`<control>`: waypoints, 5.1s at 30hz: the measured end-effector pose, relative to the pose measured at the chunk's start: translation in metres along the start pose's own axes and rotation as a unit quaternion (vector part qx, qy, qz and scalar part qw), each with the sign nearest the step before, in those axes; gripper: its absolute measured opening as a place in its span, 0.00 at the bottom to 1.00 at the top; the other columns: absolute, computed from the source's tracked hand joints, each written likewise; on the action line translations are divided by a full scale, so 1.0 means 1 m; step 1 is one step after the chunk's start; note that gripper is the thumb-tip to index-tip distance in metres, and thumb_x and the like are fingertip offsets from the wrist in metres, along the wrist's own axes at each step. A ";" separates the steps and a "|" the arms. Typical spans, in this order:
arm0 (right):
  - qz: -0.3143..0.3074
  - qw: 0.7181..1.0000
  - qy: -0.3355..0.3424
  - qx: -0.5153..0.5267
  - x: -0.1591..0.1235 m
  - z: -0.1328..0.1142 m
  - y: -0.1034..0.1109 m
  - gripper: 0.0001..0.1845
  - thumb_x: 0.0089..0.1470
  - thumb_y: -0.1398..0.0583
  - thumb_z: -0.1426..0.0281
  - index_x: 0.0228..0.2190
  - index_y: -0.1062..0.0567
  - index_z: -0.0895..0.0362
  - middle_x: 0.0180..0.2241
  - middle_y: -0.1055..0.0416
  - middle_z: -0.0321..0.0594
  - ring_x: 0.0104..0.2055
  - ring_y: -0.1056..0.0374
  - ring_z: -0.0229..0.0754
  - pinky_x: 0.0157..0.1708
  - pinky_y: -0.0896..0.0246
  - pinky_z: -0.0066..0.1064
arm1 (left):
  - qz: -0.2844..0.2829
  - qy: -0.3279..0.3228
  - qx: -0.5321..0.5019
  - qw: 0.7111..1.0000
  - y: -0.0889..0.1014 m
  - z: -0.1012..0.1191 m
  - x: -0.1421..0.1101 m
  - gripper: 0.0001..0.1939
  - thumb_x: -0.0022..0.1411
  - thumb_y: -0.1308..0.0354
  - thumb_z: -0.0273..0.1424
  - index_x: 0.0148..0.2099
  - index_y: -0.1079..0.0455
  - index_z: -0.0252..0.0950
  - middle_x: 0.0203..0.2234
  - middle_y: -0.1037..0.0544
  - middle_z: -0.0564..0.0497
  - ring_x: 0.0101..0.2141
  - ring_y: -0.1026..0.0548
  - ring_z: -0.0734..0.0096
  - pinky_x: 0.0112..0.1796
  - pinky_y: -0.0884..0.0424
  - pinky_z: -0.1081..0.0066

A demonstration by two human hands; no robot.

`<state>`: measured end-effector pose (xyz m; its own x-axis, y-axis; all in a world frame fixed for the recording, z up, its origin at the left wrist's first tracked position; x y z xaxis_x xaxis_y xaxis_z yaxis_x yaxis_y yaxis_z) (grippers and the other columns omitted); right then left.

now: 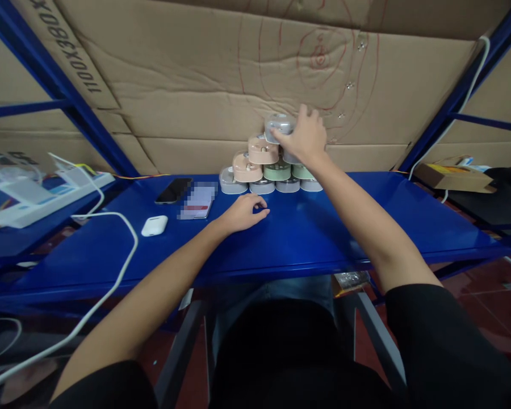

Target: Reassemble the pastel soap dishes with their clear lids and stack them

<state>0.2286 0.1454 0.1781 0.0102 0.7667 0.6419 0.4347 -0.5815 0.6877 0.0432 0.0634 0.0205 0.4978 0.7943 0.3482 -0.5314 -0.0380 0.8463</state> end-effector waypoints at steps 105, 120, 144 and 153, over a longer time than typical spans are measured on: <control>-0.371 0.909 0.186 0.037 -0.133 0.098 -0.026 0.41 0.64 0.34 0.39 0.67 0.22 0.50 0.63 0.20 0.51 0.65 0.25 0.67 0.68 0.30 0.60 | 0.048 0.065 0.013 0.997 0.041 -0.019 -0.009 0.27 0.63 0.31 0.59 0.45 0.17 0.39 0.55 0.22 0.39 0.58 0.21 0.40 0.68 0.28 0.39; -0.408 0.902 0.139 0.011 -0.135 0.112 -0.035 0.50 0.58 0.27 0.46 0.74 0.29 0.51 0.72 0.27 0.52 0.73 0.31 0.70 0.72 0.34 0.61 | -0.003 0.072 0.029 0.997 0.025 -0.037 -0.004 0.26 0.57 0.26 0.53 0.48 0.18 0.39 0.51 0.17 0.40 0.58 0.20 0.39 0.65 0.25 0.46; -0.364 0.921 0.130 -0.044 -0.127 0.108 -0.021 0.44 0.58 0.29 0.41 0.68 0.23 0.49 0.63 0.18 0.49 0.63 0.21 0.69 0.62 0.25 0.59 | -0.063 -0.049 -0.062 0.995 0.006 0.046 -0.016 0.44 0.55 0.22 0.53 0.68 0.27 0.42 0.64 0.20 0.40 0.64 0.22 0.38 0.67 0.27 0.44; -0.307 0.945 0.109 -0.018 -0.124 0.101 -0.010 0.52 0.55 0.27 0.39 0.72 0.26 0.52 0.67 0.21 0.53 0.66 0.25 0.72 0.67 0.30 0.60 | -0.086 -0.015 -0.058 0.995 -0.012 0.046 -0.021 0.57 0.55 0.23 0.50 0.81 0.41 0.40 0.78 0.33 0.35 0.76 0.33 0.32 0.75 0.36 0.41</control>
<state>0.3142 0.0836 0.0573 -0.4225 0.8905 0.1692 0.2671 -0.0560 0.9620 0.0707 0.0196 0.0220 0.6073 0.7646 0.2158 -0.5109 0.1678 0.8431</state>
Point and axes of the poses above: each hand's wrist, its own x-axis towards the middle knuckle, its own y-axis out of the back of the hand, z = x × y, the point moved 8 cm from there along x, towards the middle knuckle
